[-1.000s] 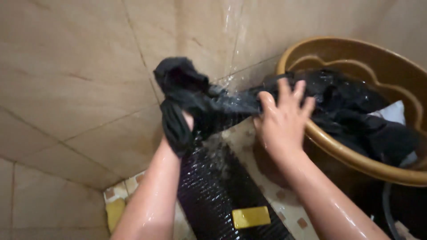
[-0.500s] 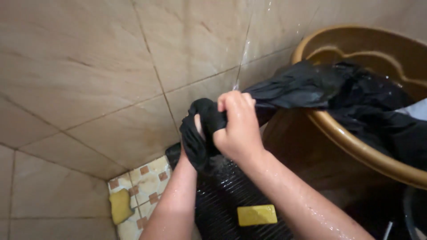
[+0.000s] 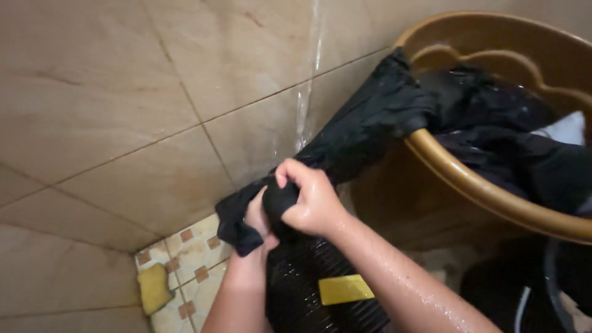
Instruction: Washing clothes by hand using soap and a washboard in a bathroom.
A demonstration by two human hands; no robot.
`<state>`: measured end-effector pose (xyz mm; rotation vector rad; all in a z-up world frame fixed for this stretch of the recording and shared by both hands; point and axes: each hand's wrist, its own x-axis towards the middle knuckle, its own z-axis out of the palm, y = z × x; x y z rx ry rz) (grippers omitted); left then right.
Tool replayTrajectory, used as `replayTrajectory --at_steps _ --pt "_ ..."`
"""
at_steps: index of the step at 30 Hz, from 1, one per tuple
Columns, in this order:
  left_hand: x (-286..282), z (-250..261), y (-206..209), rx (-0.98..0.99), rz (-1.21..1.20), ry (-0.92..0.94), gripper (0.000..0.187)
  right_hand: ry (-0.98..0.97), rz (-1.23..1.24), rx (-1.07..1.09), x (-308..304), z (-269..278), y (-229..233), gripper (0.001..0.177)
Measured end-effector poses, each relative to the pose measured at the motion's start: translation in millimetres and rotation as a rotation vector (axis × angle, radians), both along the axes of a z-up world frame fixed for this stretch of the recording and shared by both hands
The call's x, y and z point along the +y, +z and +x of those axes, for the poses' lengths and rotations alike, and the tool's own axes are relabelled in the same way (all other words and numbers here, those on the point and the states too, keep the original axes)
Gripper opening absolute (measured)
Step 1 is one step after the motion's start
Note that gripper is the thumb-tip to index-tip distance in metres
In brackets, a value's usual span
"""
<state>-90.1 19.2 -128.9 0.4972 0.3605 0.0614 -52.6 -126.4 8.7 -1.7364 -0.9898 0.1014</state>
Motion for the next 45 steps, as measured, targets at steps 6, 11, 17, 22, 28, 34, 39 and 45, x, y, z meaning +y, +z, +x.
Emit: replayTrajectory --at_steps 6,11,17,22,28,34,39,45 --pt "3 -6 30 0.068 -0.035 -0.024 0.039 -0.462 -0.347 -0.792 -58 5 13 0.093" --pt "9 -4 41 0.055 0.013 0.047 0.036 -0.654 -0.606 -0.904 -79 34 17 0.086" --pt "-15 47 19 -0.087 0.47 0.269 0.023 -0.637 -0.358 -0.912 -31 31 24 0.026" --pt "-18 58 11 -0.084 0.77 0.393 0.018 -0.372 -0.06 -0.757 4 6 13 0.024" --pt "11 78 -97 0.013 0.572 0.543 0.012 -0.307 0.023 -0.395 12 19 -53 0.027" --pt "23 46 -181 0.212 0.946 0.182 0.035 -0.38 0.046 -0.133 -7 31 -157 0.034" --pt "16 25 -115 0.228 1.521 0.257 0.048 -0.282 0.397 0.929 10 17 -179 0.029" --pt "7 -20 -21 0.519 1.719 -0.214 0.067 -0.62 0.253 1.002 -2 62 -155 0.053"
